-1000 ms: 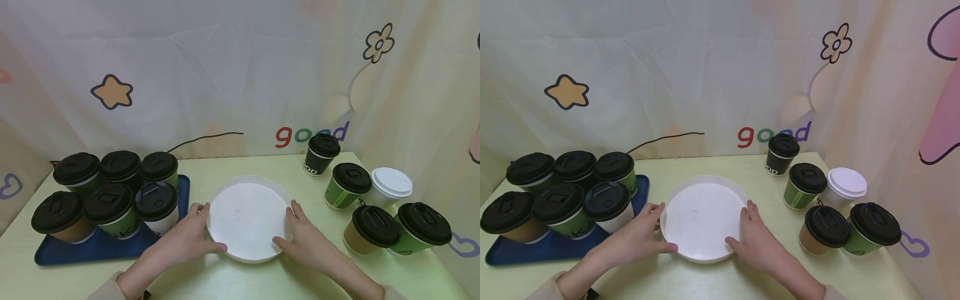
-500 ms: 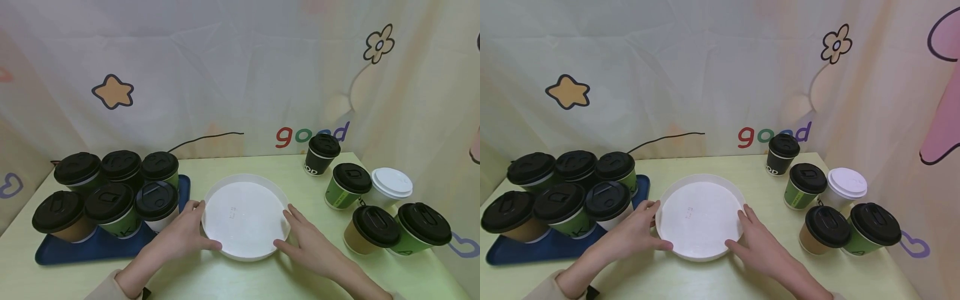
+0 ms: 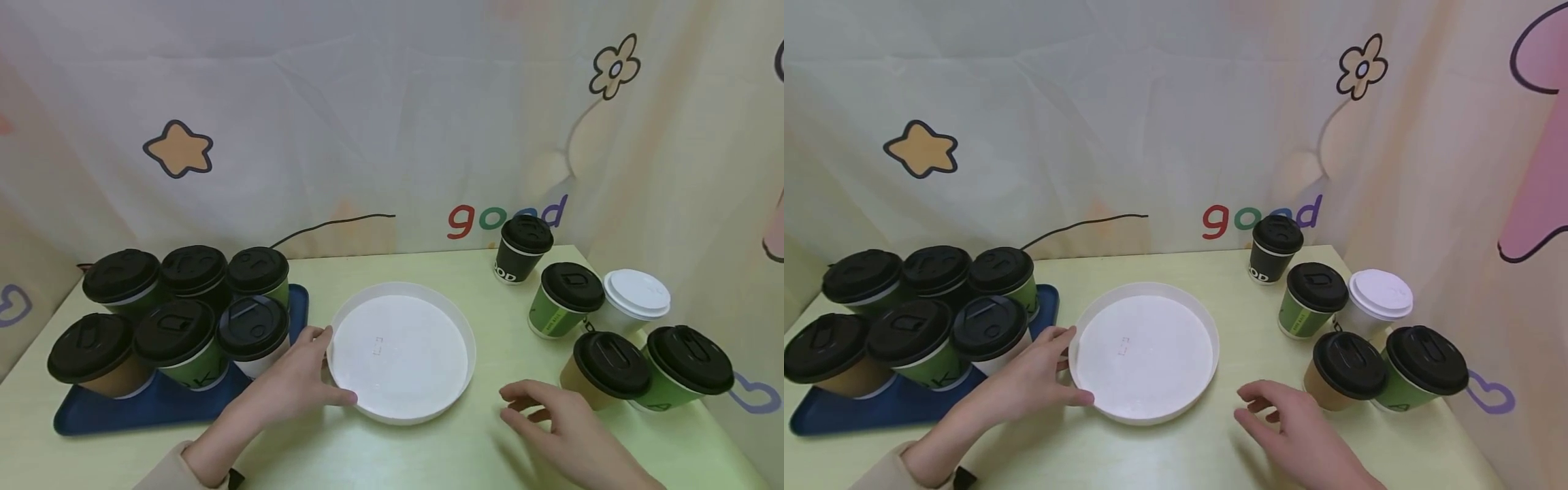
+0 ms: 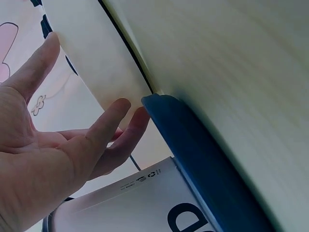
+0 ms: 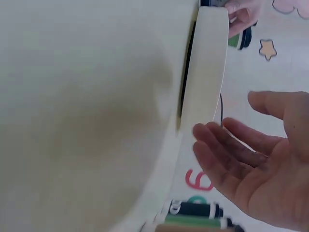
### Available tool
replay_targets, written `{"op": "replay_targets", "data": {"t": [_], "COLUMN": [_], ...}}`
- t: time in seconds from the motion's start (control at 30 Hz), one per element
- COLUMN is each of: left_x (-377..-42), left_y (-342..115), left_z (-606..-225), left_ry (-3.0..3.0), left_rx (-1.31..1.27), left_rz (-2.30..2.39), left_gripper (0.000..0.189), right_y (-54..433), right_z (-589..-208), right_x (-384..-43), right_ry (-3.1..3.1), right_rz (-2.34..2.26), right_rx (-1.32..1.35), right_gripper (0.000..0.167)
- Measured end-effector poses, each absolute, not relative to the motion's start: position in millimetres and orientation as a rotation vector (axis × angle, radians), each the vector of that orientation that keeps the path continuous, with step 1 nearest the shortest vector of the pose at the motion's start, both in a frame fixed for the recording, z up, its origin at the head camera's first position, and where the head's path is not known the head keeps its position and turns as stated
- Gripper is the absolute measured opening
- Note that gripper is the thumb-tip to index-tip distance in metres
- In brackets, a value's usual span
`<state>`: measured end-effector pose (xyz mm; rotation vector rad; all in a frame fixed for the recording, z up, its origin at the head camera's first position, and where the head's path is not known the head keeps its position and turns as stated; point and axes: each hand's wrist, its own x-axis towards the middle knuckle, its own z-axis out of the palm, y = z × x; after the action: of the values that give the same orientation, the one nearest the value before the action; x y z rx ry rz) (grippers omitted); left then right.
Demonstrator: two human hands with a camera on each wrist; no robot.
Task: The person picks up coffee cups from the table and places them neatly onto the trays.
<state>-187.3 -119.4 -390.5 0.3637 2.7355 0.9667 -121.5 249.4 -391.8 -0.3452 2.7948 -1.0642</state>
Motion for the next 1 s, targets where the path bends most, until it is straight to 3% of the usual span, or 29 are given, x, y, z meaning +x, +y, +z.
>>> {"op": "replay_targets", "data": {"t": [0.13,0.3,0.43,0.7,1.0], "left_x": [-188.1,-188.2,-188.3,-189.1,-191.3], "left_y": [-119.5,-120.3,-121.1,-122.3,-124.2], "left_z": [-391.8,-391.3,-391.5,-393.0,-392.3], "left_ry": [2.735,2.731,2.726,2.712,2.702], "left_rx": [0.368,0.367,0.372,0.394,0.413], "left_rz": [0.963,0.968,0.982,1.01,1.031], "left_gripper": [0.111,0.113,0.111,0.111,0.106], "right_y": [263.3,281.2,302.9,339.6,346.2], "right_z": [-395.0,-398.7,-401.2,-400.8,-407.6], "right_x": [-112.3,-107.9,-104.7,-102.0,-113.4], "right_ry": [2.848,2.765,2.732,2.768,2.761], "right_rz": [-1.044,-0.979,-0.939,-0.882,-0.877], "right_rx": [-0.128,0.268,0.42,0.515,0.389], "right_gripper": [0.014,0.042,0.058,0.057,0.102]}}
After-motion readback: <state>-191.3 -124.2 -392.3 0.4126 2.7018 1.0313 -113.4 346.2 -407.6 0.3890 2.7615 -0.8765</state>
